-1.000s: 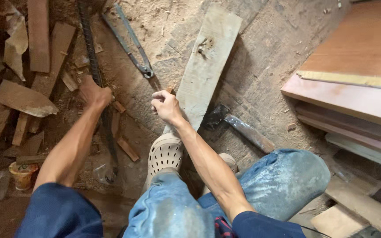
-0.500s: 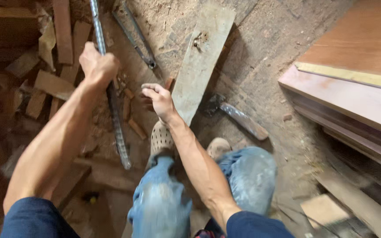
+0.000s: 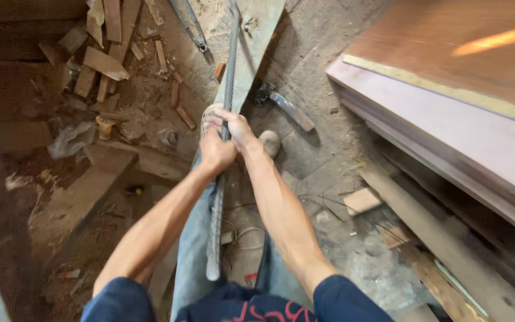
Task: The person files a metal rod on a wooden plank, then uses a hammer to bend the rod's end. They later use a power sander on a wooden plank.
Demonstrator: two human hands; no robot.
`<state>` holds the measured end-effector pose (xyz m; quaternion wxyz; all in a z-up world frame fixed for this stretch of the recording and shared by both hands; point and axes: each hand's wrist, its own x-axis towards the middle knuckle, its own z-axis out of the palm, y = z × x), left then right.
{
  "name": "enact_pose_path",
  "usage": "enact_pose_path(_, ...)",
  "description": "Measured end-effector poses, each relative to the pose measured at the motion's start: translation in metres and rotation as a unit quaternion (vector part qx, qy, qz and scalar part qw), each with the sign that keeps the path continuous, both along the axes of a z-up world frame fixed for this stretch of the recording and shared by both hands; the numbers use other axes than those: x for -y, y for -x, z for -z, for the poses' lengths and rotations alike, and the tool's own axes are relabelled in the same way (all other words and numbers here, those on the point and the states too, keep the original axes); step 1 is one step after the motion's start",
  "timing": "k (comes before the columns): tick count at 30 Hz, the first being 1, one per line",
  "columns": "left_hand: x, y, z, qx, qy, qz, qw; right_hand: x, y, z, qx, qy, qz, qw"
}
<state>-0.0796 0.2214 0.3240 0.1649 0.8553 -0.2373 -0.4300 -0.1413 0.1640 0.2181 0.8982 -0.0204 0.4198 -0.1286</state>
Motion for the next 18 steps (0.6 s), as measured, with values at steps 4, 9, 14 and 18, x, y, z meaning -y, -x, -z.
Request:
enact_pose_path(4, -0.039, 0.03, -0.037, -0.04, -0.053, -0.037, 0.997, -0.031, 0.011, -0.011, -0.166, 0.116, -0.1, 0.974)
enact_pose_path(9, -0.065, 0.042, -0.094, -0.005, -0.071, 0.025, 0.997, -0.072, 0.037, -0.046, -0.081, -0.057, -0.022, 0.995)
enact_pose_path(14, -0.051, 0.047, -0.148, -0.16, -0.122, -0.06, 0.978, -0.048, 0.057, -0.069, -0.047, -0.172, -0.024, 0.984)
enact_pose_path(18, -0.052, 0.067, -0.157, -0.226, -0.119, -0.143, 0.956, -0.044, 0.075, -0.073, -0.008, -0.19, -0.034, 0.981)
